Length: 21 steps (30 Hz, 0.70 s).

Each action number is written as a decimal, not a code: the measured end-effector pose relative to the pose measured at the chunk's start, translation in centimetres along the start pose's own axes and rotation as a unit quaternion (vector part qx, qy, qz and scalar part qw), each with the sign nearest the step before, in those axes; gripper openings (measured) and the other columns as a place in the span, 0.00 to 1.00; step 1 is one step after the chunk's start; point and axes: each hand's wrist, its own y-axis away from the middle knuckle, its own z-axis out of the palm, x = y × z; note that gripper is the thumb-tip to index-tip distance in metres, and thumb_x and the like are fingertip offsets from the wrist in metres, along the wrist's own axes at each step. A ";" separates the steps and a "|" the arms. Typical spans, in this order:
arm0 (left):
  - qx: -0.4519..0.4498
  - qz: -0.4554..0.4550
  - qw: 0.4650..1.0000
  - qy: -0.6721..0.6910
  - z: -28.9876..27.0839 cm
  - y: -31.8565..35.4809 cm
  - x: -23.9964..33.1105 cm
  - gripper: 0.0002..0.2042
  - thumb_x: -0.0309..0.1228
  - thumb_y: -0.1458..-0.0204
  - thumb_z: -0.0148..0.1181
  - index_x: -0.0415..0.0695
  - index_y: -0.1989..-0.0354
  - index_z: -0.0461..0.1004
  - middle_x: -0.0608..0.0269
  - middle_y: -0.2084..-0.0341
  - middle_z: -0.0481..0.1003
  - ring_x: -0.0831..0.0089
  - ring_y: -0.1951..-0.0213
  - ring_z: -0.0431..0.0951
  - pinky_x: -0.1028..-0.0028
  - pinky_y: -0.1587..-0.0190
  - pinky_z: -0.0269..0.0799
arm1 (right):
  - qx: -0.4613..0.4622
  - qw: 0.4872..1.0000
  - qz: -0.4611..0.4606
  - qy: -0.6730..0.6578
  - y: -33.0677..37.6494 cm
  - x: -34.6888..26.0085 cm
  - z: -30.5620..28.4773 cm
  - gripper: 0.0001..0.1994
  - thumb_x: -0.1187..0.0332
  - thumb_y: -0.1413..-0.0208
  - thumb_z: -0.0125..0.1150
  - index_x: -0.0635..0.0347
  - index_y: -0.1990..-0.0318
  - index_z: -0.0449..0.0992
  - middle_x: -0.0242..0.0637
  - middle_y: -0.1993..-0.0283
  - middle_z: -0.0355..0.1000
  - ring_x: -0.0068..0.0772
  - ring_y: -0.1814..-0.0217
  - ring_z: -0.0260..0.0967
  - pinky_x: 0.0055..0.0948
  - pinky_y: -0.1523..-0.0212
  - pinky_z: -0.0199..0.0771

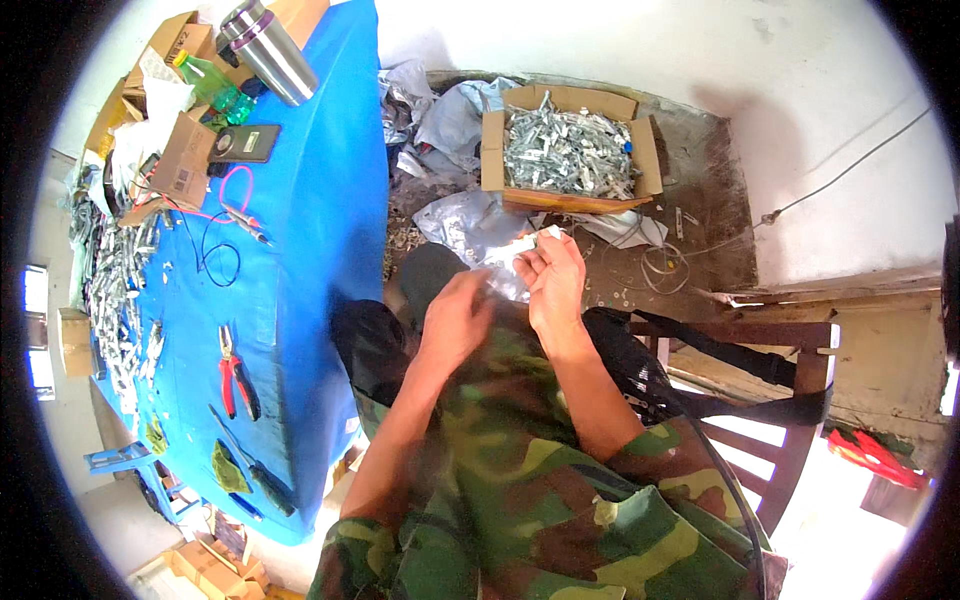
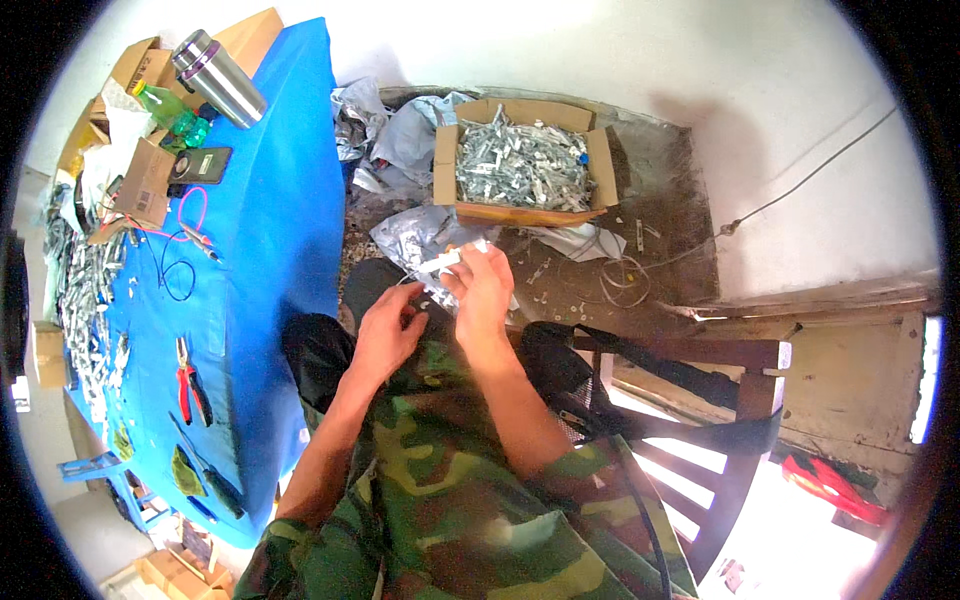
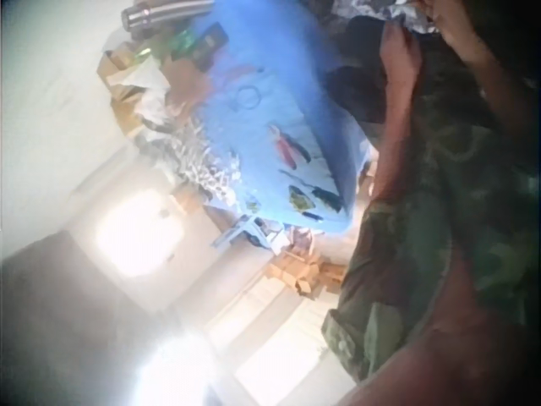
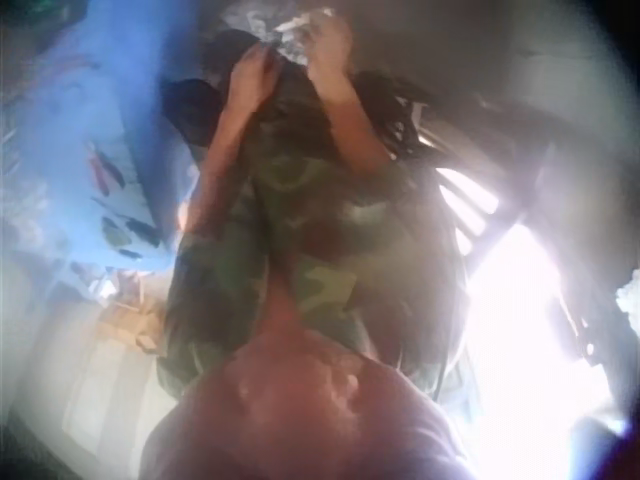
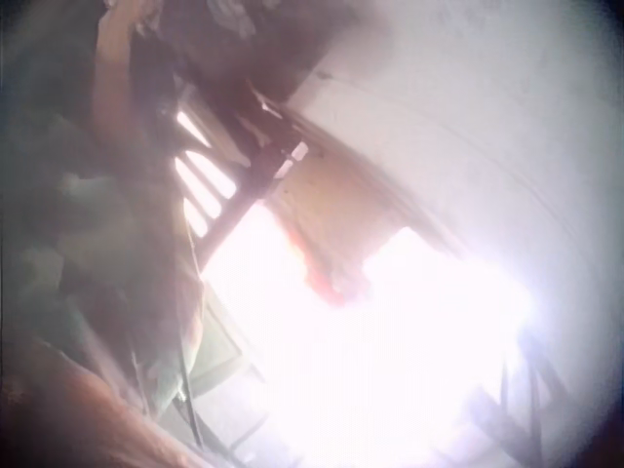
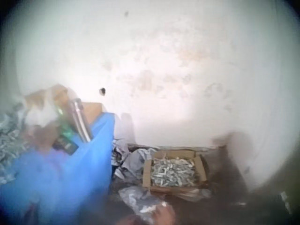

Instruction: The person cleans a small metal component with a cloth and then uses a screwdriver and pliers to assemble and tighten screws on a metal part while sitting at a table.

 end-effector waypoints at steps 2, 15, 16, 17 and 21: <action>0.047 -0.057 0.997 0.027 -2.1 1.2 0.7 0.15 0.25 0.50 0.71 0.41 0.53 0.79 0.56 0.58 0.80 0.68 0.63 0.81 0.69 0.62 0.77 | -0.039 0.999 0.002 -0.002 0.8 -0.2 1.0 0.08 0.70 0.38 0.61 0.55 0.55 0.70 0.40 0.56 0.78 0.31 0.59 0.77 0.31 0.61 0.80; 0.140 0.017 0.986 -0.092 -10.2 5.8 2.6 0.12 0.26 0.45 0.69 0.38 0.54 0.80 0.53 0.69 0.81 0.62 0.72 0.80 0.69 0.69 0.76 | -0.254 0.952 0.114 0.130 7.4 2.7 5.2 0.16 0.71 0.35 0.64 0.60 0.44 0.70 0.38 0.53 0.78 0.27 0.53 0.77 0.32 0.55 0.81; 0.135 0.000 0.988 -0.073 -10.5 6.4 2.6 0.12 0.25 0.45 0.69 0.38 0.54 0.80 0.53 0.68 0.81 0.63 0.72 0.80 0.70 0.69 0.76 | -0.272 0.943 0.115 0.153 7.5 2.8 5.1 0.16 0.72 0.36 0.64 0.61 0.43 0.71 0.39 0.53 0.79 0.27 0.54 0.77 0.30 0.56 0.81; 0.128 -0.014 0.990 -0.051 -11.0 6.8 2.9 0.12 0.25 0.45 0.69 0.38 0.53 0.80 0.53 0.68 0.81 0.64 0.72 0.80 0.70 0.69 0.76 | -0.288 0.934 0.113 0.177 7.4 2.7 5.0 0.16 0.72 0.36 0.64 0.61 0.42 0.71 0.40 0.53 0.79 0.28 0.54 0.78 0.28 0.57 0.81; 0.148 -0.024 0.987 -0.062 -12.2 7.9 2.3 0.12 0.25 0.45 0.69 0.38 0.53 0.79 0.51 0.65 0.81 0.61 0.68 0.82 0.68 0.66 0.78 | -0.368 0.897 0.096 0.226 7.8 3.0 5.2 0.14 0.73 0.34 0.62 0.62 0.43 0.74 0.40 0.51 0.80 0.25 0.54 0.77 0.25 0.58 0.79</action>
